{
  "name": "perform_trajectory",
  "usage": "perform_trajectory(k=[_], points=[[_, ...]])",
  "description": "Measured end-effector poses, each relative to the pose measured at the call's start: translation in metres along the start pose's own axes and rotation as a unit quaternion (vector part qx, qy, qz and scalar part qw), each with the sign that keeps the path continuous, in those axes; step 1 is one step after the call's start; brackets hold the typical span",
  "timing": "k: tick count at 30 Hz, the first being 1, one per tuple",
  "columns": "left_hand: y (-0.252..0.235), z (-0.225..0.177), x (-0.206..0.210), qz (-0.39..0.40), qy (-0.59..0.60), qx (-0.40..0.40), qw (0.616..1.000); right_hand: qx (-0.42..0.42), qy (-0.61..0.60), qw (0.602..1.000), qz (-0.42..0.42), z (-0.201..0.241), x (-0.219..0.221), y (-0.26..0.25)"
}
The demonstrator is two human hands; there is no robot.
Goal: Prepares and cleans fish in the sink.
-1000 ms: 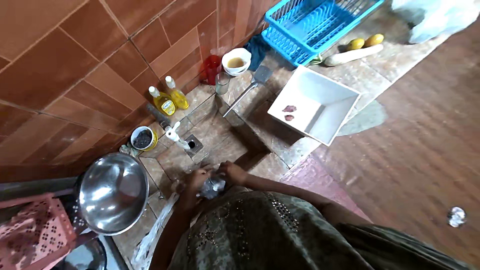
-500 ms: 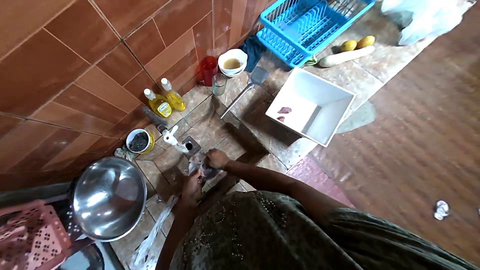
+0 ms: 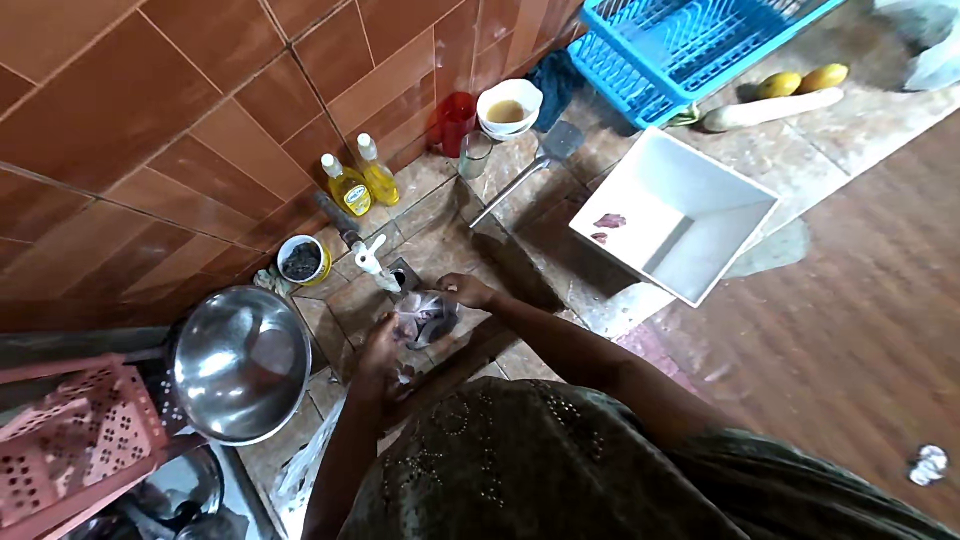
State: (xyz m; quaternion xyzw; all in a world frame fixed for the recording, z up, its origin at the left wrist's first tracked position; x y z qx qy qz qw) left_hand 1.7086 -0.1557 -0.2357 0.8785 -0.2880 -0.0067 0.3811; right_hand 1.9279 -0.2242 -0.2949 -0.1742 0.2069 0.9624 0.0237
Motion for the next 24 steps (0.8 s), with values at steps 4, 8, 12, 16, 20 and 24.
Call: perform_trajectory(k=[4,8,12,16,20,24], points=[[-0.003,0.002,0.001,0.041,-0.061,0.001,0.997,0.016,-0.182,0.983,-0.016,-0.013,0.006,0.009],[-0.012,-0.005,0.002,0.058,-0.403,0.024,0.913,0.040,-0.263,0.963,-0.036,-0.006,0.011,0.013],[-0.019,-0.010,-0.016,0.028,-0.501,0.055,0.863,0.041,-0.325,0.943,-0.050,-0.008,0.021,0.010],[-0.009,-0.023,-0.008,-0.020,-0.541,0.051,0.839,0.046,-0.345,0.937,-0.024,0.003,0.026,0.014],[-0.007,-0.018,-0.016,-0.005,-0.511,0.077,0.856,0.041,-0.340,0.940,-0.003,0.005,0.022,0.022],[-0.001,-0.009,-0.013,0.041,-0.600,0.020,0.799,0.028,-0.315,0.949,0.015,-0.003,0.020,0.026]])
Point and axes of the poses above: each hand's wrist, its own y-axis away from the middle knuckle, its own x-axis out of the palm, z = x × y, the point moved 7 cm from there along -y, towards the middle knuckle
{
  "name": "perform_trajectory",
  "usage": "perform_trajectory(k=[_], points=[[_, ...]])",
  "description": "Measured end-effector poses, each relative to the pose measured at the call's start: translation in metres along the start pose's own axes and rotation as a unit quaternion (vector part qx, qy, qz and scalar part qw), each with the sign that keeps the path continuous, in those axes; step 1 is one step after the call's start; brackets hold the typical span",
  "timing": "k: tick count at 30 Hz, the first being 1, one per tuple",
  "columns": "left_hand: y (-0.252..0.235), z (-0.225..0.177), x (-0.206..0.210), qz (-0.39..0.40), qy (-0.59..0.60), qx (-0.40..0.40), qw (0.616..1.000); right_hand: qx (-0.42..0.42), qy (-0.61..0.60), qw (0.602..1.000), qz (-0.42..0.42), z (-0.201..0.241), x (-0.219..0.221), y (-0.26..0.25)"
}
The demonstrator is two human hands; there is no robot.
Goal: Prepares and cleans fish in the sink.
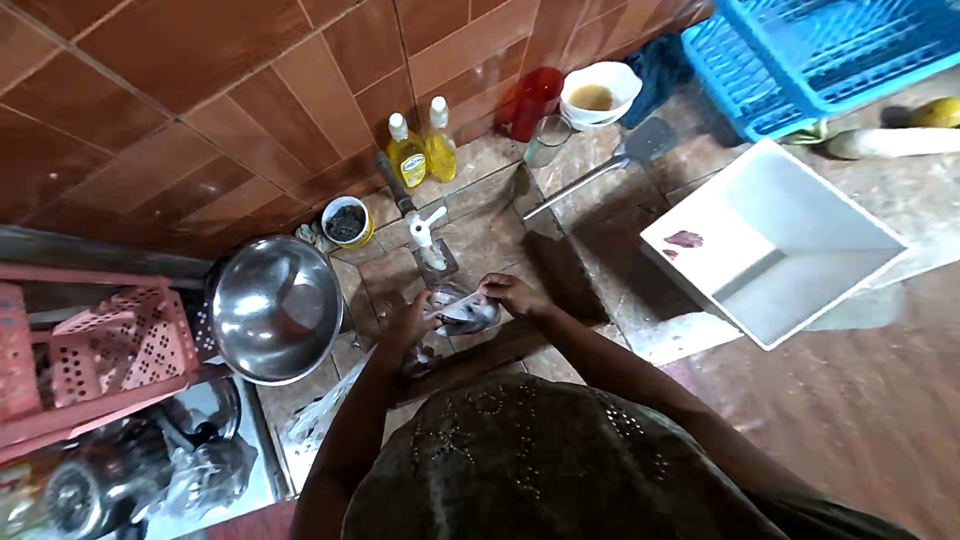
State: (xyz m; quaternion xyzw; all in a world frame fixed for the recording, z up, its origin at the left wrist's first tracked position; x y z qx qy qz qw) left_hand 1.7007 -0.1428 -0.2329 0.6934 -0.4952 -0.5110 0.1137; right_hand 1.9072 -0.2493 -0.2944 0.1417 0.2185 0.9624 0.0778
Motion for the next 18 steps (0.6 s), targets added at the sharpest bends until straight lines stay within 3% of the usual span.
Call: perform_trajectory(k=[6,11,14,18], points=[[-0.004,-0.010,-0.004,0.012,-0.120,-0.005,0.993,0.024,0.082,0.996,0.017,0.002,0.001,0.002],[-0.009,-0.026,-0.004,-0.050,-0.148,-0.040,0.987,-0.001,0.254,0.964,0.079,0.004,0.016,-0.004],[-0.014,-0.031,0.004,-0.107,-0.066,0.015,0.992,0.013,0.338,0.936,0.097,0.003,0.025,-0.001],[-0.012,-0.029,0.012,-0.087,0.068,0.029,0.993,-0.006,0.399,0.910,0.113,0.002,0.028,0.000]])
Point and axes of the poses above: each hand's wrist, its own y-axis away from the middle knuckle, its own x-axis out of the palm, z = x × y, the point moved 7 cm from there along -y, towards the middle knuckle
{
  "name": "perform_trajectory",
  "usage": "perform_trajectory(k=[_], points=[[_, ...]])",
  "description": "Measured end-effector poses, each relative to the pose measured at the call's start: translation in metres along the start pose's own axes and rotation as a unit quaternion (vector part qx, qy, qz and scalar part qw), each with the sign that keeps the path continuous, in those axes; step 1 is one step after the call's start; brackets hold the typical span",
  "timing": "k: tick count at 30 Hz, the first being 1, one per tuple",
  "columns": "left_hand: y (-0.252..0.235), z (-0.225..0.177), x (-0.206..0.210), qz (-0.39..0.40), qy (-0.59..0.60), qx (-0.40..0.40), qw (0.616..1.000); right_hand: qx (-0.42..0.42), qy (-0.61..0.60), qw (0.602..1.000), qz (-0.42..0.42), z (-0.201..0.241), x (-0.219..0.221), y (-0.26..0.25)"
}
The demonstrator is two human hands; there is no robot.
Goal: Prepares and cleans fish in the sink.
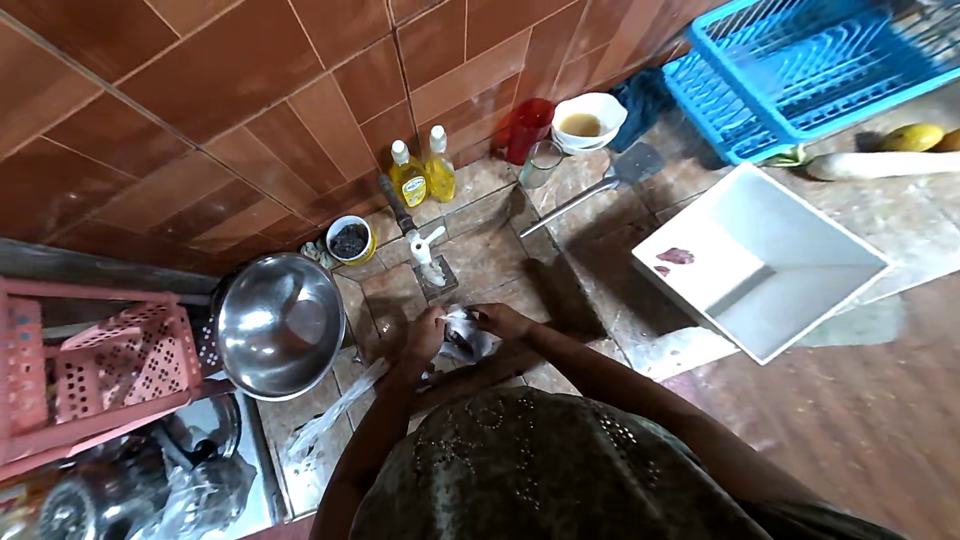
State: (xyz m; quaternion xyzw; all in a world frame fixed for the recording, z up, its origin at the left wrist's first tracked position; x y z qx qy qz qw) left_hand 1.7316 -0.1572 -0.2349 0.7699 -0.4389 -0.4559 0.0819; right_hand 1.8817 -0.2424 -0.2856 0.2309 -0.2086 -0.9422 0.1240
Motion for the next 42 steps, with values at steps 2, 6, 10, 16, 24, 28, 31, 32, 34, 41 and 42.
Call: perform_trajectory(k=[2,6,10,16,24,28,31,32,34,41,42], points=[[0.002,0.003,0.001,-0.013,0.040,-0.010,0.999,-0.028,0.031,0.999,-0.005,0.007,0.001,0.002],[-0.007,0.013,-0.004,-0.074,0.107,-0.010,0.991,-0.066,0.076,0.990,-0.098,0.023,-0.003,0.004],[-0.017,0.020,-0.007,-0.100,0.165,0.006,0.981,-0.069,-0.022,0.975,-0.209,0.010,-0.009,0.001],[-0.023,0.030,0.007,-0.076,0.222,-0.030,0.972,-0.092,-0.150,0.964,-0.197,0.007,-0.021,-0.002],[0.000,0.037,0.024,-0.012,0.166,-0.023,0.986,-0.032,-0.291,0.948,-0.124,-0.013,0.007,0.025],[0.008,0.050,0.037,0.032,0.160,-0.022,0.986,0.007,-0.295,0.954,-0.057,-0.016,0.021,0.029],[0.012,0.054,0.040,0.037,0.173,-0.044,0.983,0.023,-0.264,0.964,-0.027,-0.012,0.025,0.029],[0.012,0.055,0.040,0.030,0.168,-0.053,0.984,0.022,-0.253,0.967,-0.025,-0.008,0.025,0.029],[0.011,0.052,0.037,0.017,0.129,-0.066,0.989,0.011,-0.224,0.974,-0.030,-0.001,0.021,0.029],[0.012,0.042,0.036,0.051,0.191,-0.085,0.977,-0.005,-0.305,0.944,-0.129,-0.005,0.007,0.025],[0.012,0.040,0.035,0.057,0.192,-0.087,0.976,-0.021,-0.302,0.940,-0.154,-0.005,0.007,0.026]])
Point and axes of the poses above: each hand's wrist, its own y-axis away from the middle knuckle, its own x-axis out of the palm, z = x × y, the point moved 7 cm from there along -y, towards the middle knuckle
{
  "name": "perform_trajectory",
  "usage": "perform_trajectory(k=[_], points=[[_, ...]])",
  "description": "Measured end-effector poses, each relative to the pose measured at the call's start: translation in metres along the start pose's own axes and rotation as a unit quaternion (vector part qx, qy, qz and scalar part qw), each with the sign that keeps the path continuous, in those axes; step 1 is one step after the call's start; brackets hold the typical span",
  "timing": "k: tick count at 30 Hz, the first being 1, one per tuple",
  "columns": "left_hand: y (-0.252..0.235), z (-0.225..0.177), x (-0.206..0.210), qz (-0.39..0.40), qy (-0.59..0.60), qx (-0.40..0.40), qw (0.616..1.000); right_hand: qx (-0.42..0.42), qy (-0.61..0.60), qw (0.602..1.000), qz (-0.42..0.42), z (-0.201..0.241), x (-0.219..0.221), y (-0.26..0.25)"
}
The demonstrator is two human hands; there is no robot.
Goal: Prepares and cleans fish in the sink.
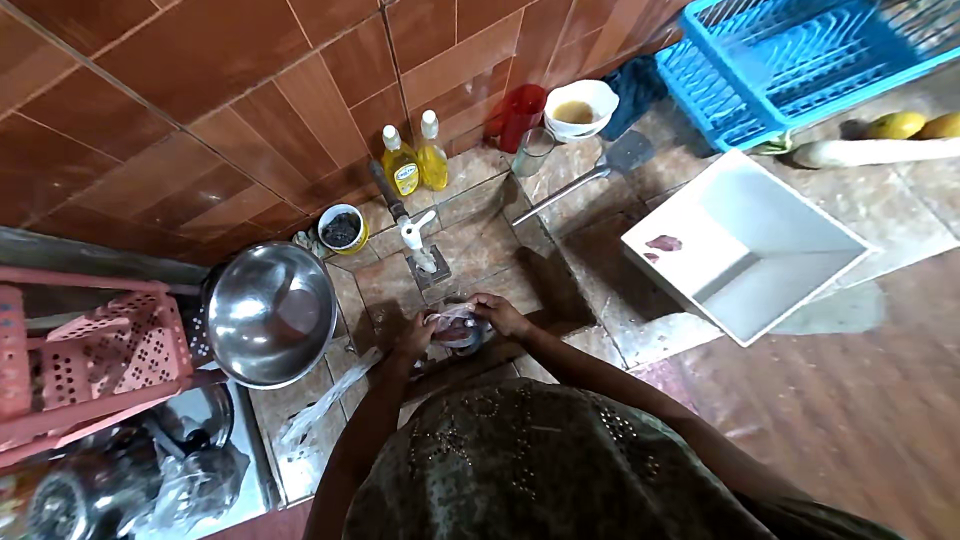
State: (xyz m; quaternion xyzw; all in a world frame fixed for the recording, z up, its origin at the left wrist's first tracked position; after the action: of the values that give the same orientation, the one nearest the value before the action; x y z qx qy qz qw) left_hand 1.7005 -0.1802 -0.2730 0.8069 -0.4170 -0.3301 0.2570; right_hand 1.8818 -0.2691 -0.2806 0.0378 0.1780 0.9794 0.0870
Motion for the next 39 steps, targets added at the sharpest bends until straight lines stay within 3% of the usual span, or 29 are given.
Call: perform_trajectory(k=[3,5,10,13,16,20,27,34,39], points=[[-0.003,-0.001,0.000,0.002,-0.025,0.008,1.000,-0.077,0.074,0.993,-0.052,0.000,-0.002,0.004],[-0.007,0.000,0.001,-0.005,-0.062,0.009,0.998,-0.077,0.101,0.988,-0.085,-0.001,-0.004,0.008],[-0.011,0.004,0.010,-0.027,-0.118,-0.012,0.993,0.078,0.125,0.987,-0.070,-0.023,-0.001,0.016],[-0.019,0.011,0.013,-0.023,-0.077,-0.021,0.997,0.104,0.100,0.987,-0.076,-0.034,-0.003,0.015],[-0.025,0.012,0.012,-0.028,-0.047,-0.018,0.998,0.117,0.168,0.976,-0.075,-0.031,-0.005,0.010],[-0.022,0.010,0.015,-0.025,0.026,-0.056,0.998,0.165,0.174,0.970,-0.022,-0.030,-0.006,-0.001],[-0.020,0.004,-0.002,-0.097,0.121,0.010,0.988,0.066,0.019,0.997,-0.032,-0.009,-0.011,-0.004],[-0.024,0.009,0.005,-0.109,0.182,0.042,0.976,0.018,0.131,0.991,0.024,-0.009,-0.008,-0.001],[-0.024,0.009,0.006,-0.083,0.133,-0.004,0.988,0.010,0.126,0.990,0.057,-0.004,-0.010,-0.001]])
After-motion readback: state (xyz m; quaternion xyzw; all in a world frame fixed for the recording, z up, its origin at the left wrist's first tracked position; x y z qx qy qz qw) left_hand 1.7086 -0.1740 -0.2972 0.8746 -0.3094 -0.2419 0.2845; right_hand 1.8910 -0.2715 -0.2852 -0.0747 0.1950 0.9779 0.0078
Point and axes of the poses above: each hand's wrist, its own y-axis away from the middle knuckle, its own x-axis out of the palm, z = x × y, the point moved 7 cm from there along -y, towards the middle knuckle
